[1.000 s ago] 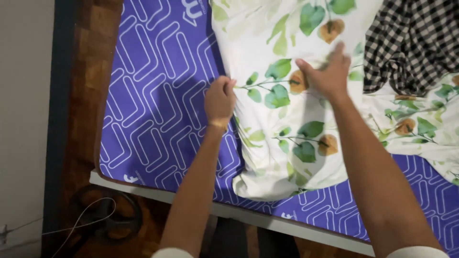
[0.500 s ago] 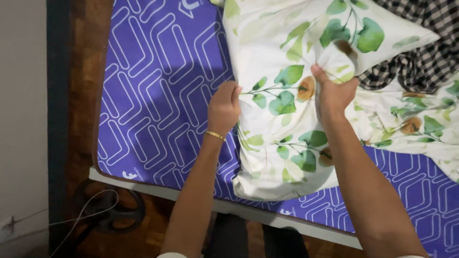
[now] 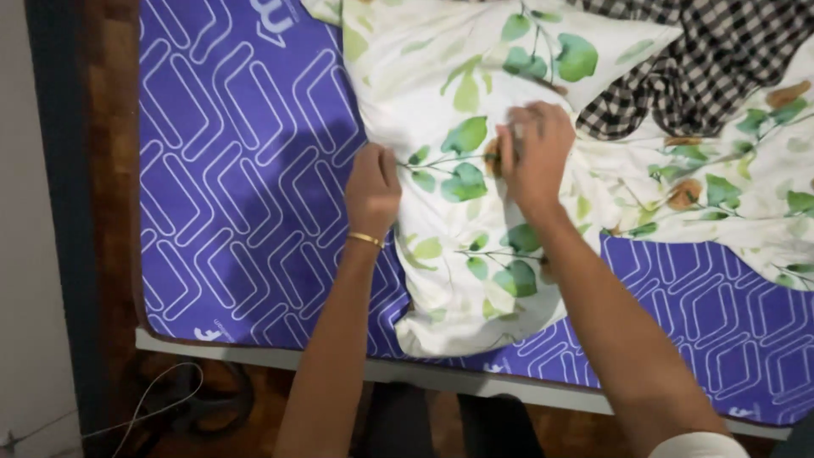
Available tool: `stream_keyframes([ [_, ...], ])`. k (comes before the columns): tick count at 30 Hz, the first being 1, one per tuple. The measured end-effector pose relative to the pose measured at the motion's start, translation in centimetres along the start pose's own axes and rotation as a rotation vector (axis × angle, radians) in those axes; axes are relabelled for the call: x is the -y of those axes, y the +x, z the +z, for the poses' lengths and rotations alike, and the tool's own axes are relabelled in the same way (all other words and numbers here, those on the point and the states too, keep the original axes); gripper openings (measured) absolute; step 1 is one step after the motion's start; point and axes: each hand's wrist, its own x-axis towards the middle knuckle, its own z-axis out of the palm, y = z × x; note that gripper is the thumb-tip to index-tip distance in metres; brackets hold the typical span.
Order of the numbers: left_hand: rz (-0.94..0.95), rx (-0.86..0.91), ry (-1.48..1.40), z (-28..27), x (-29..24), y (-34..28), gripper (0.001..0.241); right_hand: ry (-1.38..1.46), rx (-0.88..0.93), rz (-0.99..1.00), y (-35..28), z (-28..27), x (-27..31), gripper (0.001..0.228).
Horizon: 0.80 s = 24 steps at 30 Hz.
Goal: Fold and roll linens on a bed.
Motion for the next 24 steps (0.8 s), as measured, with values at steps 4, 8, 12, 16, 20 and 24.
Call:
stream_keyframes([
  [4, 0.156, -0.081, 0.141, -0.3, -0.8, 0.0, 0.013, -0.078, 0.121, -0.122, 1.9, 0.3, -0.5, 0.033],
  [8, -0.023, 0.135, -0.279, -2.3, -2.1, -0.4, 0.004, 0.060, 0.199, -0.063, 3.5, 0.5, -1.3, 0.021],
  [12, -0.145, 0.108, -0.207, -2.5, -1.1, -0.5, 0.006, 0.020, 0.614, -0.072, 4.4, -0.3, -2.7, 0.012],
  [16, -0.110, 0.022, -0.207, -1.5, -1.5, -0.3, 0.003, 0.190, 1.077, 0.112, 3.5, -4.6, -0.5, 0.012],
  [20, 0.020, 0.070, -0.299, -1.2, -2.3, -1.4, 0.002, 0.102, 0.916, 0.094, 5.0, -5.1, 0.0, 0.013],
  [24, -0.079, 0.447, -0.450, -4.9, -1.4, -0.9, 0.010, 0.134, 0.616, 0.013, 6.5, -3.5, -0.1, 0.016],
])
